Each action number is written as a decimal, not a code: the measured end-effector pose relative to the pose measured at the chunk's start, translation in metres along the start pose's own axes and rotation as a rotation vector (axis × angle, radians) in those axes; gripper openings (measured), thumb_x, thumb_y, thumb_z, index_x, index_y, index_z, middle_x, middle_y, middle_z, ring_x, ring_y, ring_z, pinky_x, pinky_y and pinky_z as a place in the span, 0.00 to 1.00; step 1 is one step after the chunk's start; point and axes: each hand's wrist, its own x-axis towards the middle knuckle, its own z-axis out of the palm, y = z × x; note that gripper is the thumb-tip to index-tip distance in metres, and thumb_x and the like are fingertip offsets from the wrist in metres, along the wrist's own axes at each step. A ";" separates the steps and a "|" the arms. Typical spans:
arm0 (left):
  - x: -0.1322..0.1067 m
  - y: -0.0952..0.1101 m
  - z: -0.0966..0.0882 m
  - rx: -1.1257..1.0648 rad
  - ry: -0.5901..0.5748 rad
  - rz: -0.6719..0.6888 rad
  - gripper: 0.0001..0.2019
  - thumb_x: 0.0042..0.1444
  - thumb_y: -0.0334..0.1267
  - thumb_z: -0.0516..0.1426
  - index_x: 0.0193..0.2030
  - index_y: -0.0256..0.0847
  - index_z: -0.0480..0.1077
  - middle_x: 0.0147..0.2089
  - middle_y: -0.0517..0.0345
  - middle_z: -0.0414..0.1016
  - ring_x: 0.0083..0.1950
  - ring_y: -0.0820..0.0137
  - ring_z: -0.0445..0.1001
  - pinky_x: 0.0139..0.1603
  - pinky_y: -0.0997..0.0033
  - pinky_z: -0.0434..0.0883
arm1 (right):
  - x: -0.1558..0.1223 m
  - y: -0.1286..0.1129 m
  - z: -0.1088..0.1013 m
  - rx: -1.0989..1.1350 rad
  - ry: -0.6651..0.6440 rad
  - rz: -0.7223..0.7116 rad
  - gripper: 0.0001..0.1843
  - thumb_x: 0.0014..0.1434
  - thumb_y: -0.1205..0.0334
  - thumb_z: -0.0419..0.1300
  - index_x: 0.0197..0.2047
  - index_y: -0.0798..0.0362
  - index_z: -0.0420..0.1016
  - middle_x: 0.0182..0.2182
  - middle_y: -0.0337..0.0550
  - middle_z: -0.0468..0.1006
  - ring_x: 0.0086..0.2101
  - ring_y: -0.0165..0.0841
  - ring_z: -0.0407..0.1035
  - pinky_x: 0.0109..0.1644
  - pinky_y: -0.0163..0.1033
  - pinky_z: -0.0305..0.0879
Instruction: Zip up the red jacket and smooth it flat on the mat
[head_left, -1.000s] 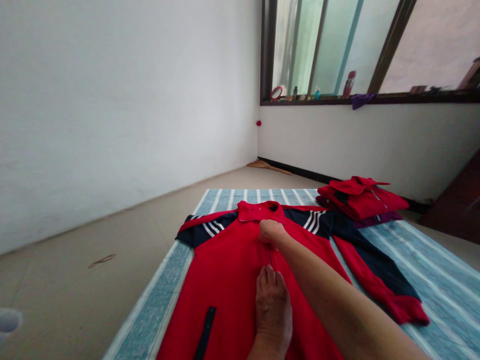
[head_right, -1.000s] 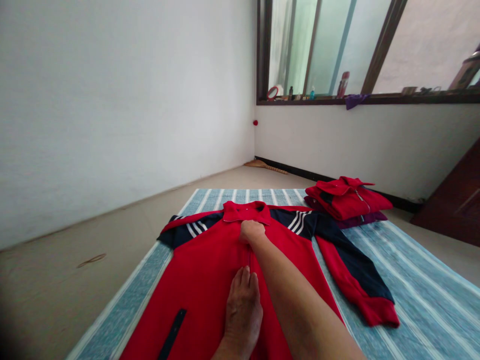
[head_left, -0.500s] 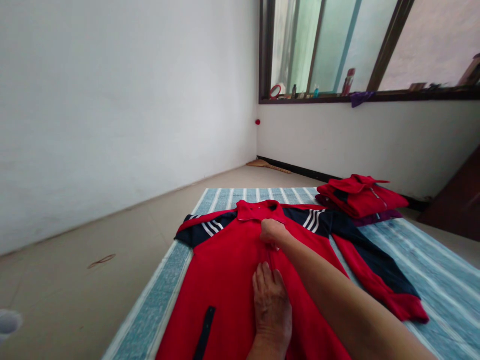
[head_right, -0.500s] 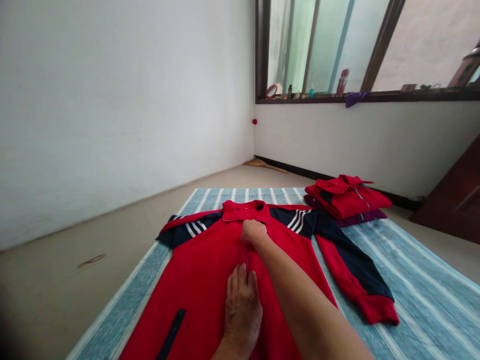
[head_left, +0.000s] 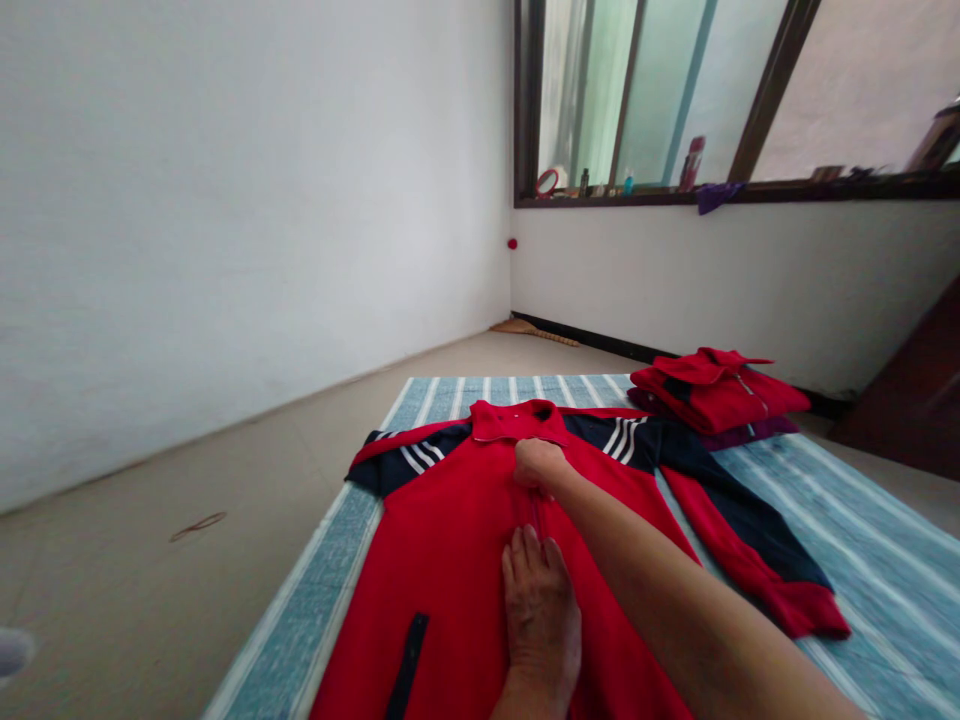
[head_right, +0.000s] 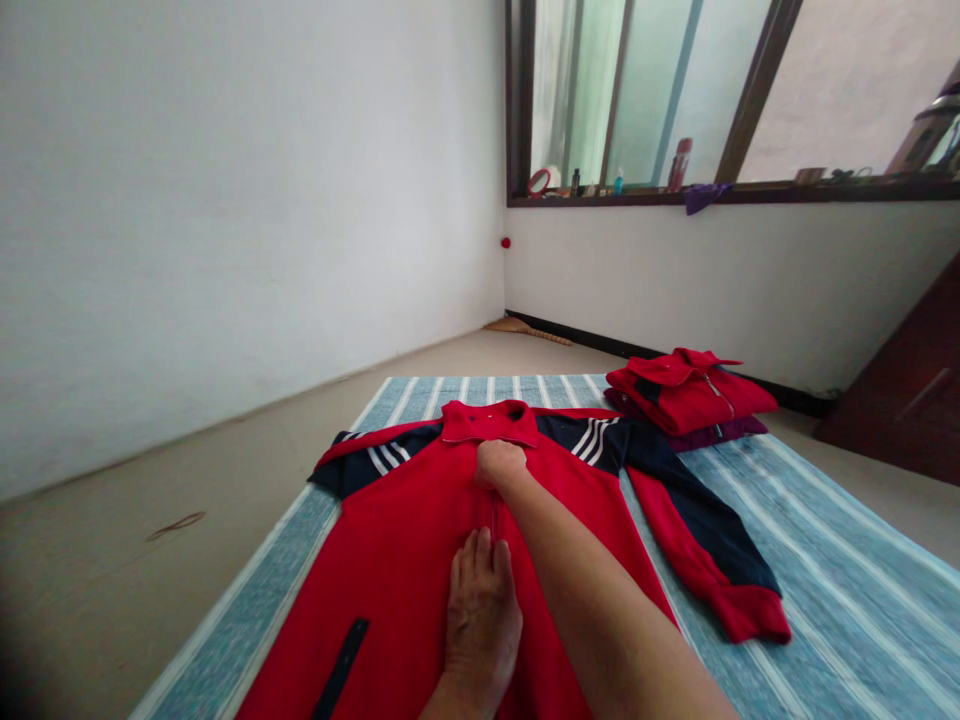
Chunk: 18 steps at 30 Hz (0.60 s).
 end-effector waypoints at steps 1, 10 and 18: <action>0.000 0.000 0.000 -0.005 0.003 0.001 0.22 0.51 0.19 0.47 0.49 0.35 0.73 0.54 0.39 0.72 0.57 0.55 0.69 0.55 0.56 0.70 | 0.000 0.000 -0.001 -0.007 -0.019 0.005 0.18 0.48 0.70 0.62 0.43 0.69 0.76 0.39 0.64 0.78 0.41 0.48 0.74 0.41 0.44 0.70; 0.000 0.000 -0.003 -0.073 -0.055 -0.018 0.22 0.53 0.19 0.46 0.51 0.34 0.72 0.56 0.39 0.70 0.59 0.54 0.66 0.58 0.54 0.67 | -0.002 0.008 -0.003 0.056 -0.117 0.035 0.10 0.53 0.69 0.58 0.26 0.69 0.76 0.21 0.55 0.77 0.27 0.40 0.75 0.32 0.37 0.69; 0.001 0.000 -0.002 -0.067 -0.061 -0.029 0.23 0.53 0.19 0.46 0.51 0.35 0.72 0.56 0.42 0.70 0.59 0.56 0.66 0.59 0.57 0.67 | -0.003 0.020 0.004 0.101 0.019 0.012 0.11 0.49 0.72 0.58 0.18 0.63 0.73 0.15 0.48 0.74 0.19 0.32 0.71 0.24 0.28 0.65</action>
